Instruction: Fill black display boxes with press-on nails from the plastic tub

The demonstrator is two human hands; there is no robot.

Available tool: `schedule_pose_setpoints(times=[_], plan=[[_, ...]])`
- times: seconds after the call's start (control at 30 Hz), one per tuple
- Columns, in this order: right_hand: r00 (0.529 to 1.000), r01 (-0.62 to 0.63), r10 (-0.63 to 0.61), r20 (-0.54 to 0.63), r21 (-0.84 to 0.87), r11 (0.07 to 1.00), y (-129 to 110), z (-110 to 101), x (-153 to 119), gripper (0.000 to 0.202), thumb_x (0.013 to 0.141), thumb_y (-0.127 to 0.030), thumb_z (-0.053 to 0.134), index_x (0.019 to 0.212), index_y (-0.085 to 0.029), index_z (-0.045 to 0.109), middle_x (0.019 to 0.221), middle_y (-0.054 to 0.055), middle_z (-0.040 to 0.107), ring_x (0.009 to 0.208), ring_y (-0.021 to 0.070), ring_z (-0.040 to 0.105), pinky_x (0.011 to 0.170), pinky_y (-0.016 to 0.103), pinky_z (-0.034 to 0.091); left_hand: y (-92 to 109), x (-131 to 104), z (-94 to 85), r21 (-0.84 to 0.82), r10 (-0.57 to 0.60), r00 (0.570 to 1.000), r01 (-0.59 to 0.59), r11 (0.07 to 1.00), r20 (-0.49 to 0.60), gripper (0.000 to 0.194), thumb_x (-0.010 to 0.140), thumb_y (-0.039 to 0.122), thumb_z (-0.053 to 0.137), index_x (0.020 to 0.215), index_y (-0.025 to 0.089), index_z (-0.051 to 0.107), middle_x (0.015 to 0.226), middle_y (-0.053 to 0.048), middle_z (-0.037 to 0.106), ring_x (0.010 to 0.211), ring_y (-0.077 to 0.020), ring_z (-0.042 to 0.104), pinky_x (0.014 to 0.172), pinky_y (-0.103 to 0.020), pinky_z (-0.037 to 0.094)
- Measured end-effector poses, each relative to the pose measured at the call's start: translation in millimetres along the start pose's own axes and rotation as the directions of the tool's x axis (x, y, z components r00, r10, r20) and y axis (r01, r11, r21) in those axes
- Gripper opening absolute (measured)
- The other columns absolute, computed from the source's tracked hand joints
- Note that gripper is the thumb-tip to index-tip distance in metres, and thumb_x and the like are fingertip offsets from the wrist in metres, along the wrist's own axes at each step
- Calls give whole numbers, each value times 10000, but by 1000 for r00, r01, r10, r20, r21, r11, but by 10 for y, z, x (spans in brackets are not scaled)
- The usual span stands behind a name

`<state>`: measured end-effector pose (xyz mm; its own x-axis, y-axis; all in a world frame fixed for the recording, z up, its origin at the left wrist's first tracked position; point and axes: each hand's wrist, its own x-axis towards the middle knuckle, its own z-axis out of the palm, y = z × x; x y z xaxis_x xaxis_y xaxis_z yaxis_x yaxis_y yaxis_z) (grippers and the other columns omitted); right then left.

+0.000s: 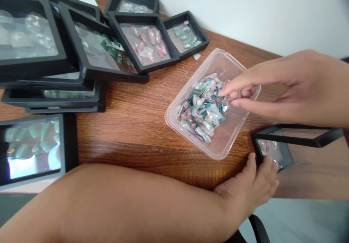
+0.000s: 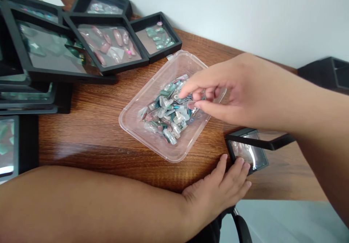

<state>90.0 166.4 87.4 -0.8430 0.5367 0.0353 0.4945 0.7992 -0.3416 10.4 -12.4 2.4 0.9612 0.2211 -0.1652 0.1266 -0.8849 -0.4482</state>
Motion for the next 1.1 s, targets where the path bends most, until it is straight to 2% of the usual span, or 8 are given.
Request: schedule_pose_setpoints(times=[0.17,0.4,0.53,0.63,0.77,0.83,0.97,1.1], plan=[[997,71,-71,15,26,997,-19,6,2,245,962,-320,564,1153,-330,717,1055,-93,750,946,107,723,797,263,589,33,23,-4,-44,-45,999,46,998,14,736,839,-27,53,1574,-2,85,1634,-288,203,1518,-355,288,1085,-626,453],[999,40,-41,33,10,999,-42,27,14,193,960,-310,559,1066,-279,717,989,-58,742,830,107,704,662,248,559,16,11,-10,110,-1,1000,-2,994,28,762,816,-27,69,1577,-14,70,1616,-305,240,1487,-370,349,985,-615,549],[999,29,-29,33,-5,1000,-54,54,25,156,952,-326,571,995,-276,712,937,-71,735,784,95,686,650,251,536,41,-12,16,26,-68,997,69,997,-38,733,851,-23,62,1580,23,121,1623,-266,263,1494,-346,349,1049,-618,494],[1000,19,-19,25,-11,1000,-66,69,31,144,951,-345,582,960,-278,709,910,-76,725,767,90,670,641,255,525,38,-25,25,-15,-81,996,80,997,-43,722,862,-18,62,1579,25,126,1630,-254,255,1503,-335,333,1066,-611,479],[1000,-3,3,-4,-17,1000,-97,61,25,147,953,-367,590,959,-278,707,936,-82,735,801,100,683,693,269,531,11,-22,8,93,-25,1000,25,995,-3,741,839,-36,56,1579,0,81,1624,-278,245,1496,-348,339,1026,-598,520],[999,-33,33,-19,-10,999,-105,49,10,155,956,-382,592,962,-280,708,945,-89,746,804,102,696,661,262,522,16,-11,1,131,-12,1000,12,991,3,748,830,-39,56,1577,-9,71,1618,-290,247,1490,-353,349,1005,-593,538],[993,-113,111,-41,-46,993,-80,27,-32,187,960,-432,588,994,-304,719,944,-102,761,767,93,710,564,241,483,48,9,4,73,-67,998,67,995,-3,736,839,-38,60,1573,1,95,1622,-286,243,1495,-351,343,1038,-606,508],[990,-129,120,-79,-117,985,-44,32,-51,190,949,-437,590,1008,-309,717,891,-97,765,701,93,700,558,259,475,20,3,-2,188,-26,1000,23,982,15,764,826,-40,42,1588,20,49,1623,-278,244,1490,-347,354,990,-573,554]])
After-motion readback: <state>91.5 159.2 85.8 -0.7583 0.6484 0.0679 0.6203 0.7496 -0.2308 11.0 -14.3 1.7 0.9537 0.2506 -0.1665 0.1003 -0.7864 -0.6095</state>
